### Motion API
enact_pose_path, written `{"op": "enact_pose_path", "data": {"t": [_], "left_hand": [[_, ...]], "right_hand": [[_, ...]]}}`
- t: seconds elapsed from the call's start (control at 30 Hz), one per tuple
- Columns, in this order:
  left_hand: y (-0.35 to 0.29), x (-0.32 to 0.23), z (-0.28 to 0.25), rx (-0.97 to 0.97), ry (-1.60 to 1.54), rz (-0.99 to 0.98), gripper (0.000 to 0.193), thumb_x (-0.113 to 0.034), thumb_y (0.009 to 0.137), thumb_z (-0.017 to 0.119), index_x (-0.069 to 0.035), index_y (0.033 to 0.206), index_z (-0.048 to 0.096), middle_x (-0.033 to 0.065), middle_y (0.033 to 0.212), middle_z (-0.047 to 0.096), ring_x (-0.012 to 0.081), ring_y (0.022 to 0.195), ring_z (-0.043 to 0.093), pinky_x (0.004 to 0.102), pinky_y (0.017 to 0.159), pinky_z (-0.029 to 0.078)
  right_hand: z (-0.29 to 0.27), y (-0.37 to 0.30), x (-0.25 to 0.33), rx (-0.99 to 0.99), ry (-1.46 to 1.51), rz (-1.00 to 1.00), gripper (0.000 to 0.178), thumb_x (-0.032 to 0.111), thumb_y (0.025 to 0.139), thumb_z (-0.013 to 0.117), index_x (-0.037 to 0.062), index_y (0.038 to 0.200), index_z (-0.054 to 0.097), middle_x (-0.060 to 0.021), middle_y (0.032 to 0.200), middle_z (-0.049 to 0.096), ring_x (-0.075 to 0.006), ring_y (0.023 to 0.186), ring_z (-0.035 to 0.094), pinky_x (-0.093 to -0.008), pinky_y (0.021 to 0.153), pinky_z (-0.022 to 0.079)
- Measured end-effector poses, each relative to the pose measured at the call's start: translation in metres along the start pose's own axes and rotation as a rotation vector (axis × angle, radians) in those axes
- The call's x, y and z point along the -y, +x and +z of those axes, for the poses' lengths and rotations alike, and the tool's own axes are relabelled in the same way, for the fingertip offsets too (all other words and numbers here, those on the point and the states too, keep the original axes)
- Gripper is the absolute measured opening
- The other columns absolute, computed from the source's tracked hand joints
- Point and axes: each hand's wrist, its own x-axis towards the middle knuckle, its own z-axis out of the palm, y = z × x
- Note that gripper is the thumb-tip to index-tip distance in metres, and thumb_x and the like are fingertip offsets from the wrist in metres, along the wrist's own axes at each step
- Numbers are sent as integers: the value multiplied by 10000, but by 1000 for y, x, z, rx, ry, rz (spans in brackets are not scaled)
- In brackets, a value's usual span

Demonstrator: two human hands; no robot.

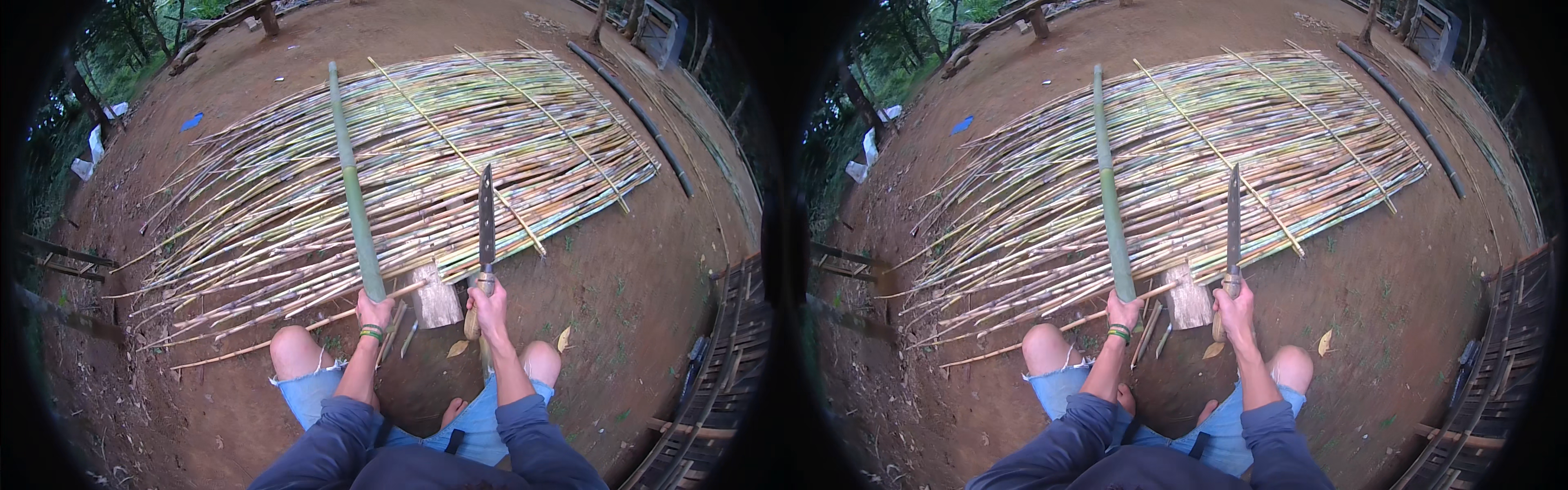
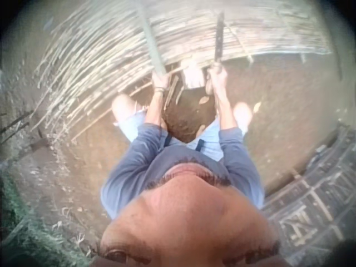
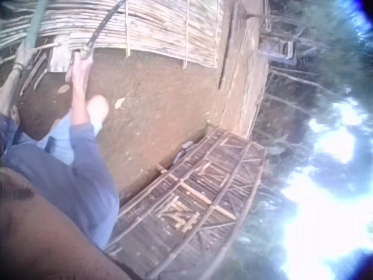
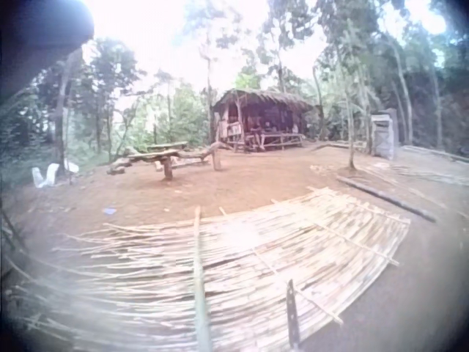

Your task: The person sits on the ground and uses a machete to split long bamboo poles into thin strips. They place the bamboo on a wooden block and repeatedly strike it with the machete to separate the material, then gather the resulting strips.

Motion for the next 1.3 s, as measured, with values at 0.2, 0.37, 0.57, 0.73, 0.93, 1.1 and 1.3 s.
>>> {"op": "enact_pose_path", "data": {"t": [0.2,0.37,0.57,0.73,0.93,1.1,1.3], "left_hand": [[10,-7,-5,-9,206,24,640,-186,640,799,-23,1207,551,203,1007,705,370,977,687,448,910,530],[34,-37,-1,43,364,-21,729,-175,624,824,33,1233,482,242,1031,687,387,1001,680,452,916,529],[32,-69,20,228,150,-78,911,-208,645,838,96,1345,341,272,1095,665,375,1051,672,435,957,524],[-1,-100,50,176,399,-47,827,-235,685,851,63,1278,359,288,1089,669,428,1057,662,468,930,529],[-17,-80,92,162,382,-12,685,-230,723,809,36,1195,391,306,1082,661,442,1048,657,478,917,527],[-23,-46,97,184,413,4,673,-228,722,800,30,1189,391,302,1098,649,444,1041,654,484,908,525],[-25,-55,84,140,403,47,666,-226,719,799,28,1192,405,295,1077,655,433,1023,662,477,903,528]], "right_hand": [[3,-2,4,39,38,33,168,32,806,637,-1,952,560,-28,680,569,-103,528,545,-258,490,447],[8,3,5,71,42,44,172,57,818,648,-11,954,568,-29,671,568,-103,533,542,-265,498,445],[6,13,-8,84,12,83,192,29,821,648,3,995,570,-25,659,562,-117,516,549,-266,486,443],[-4,22,-7,79,-21,73,178,33,818,650,5,974,568,-30,661,565,-118,513,547,-268,489,448],[0,22,-8,53,20,130,169,36,821,650,7,963,564,-36,661,568,-119,512,546,-270,485,448],[-5,16,-8,42,60,188,182,53,832,646,6,983,557,-37,654,562,-124,509,546,-270,477,443],[-3,18,-1,36,73,181,137,63,819,638,4,927,578,-23,641,570,-107,513,543,-267,482,427]]}}
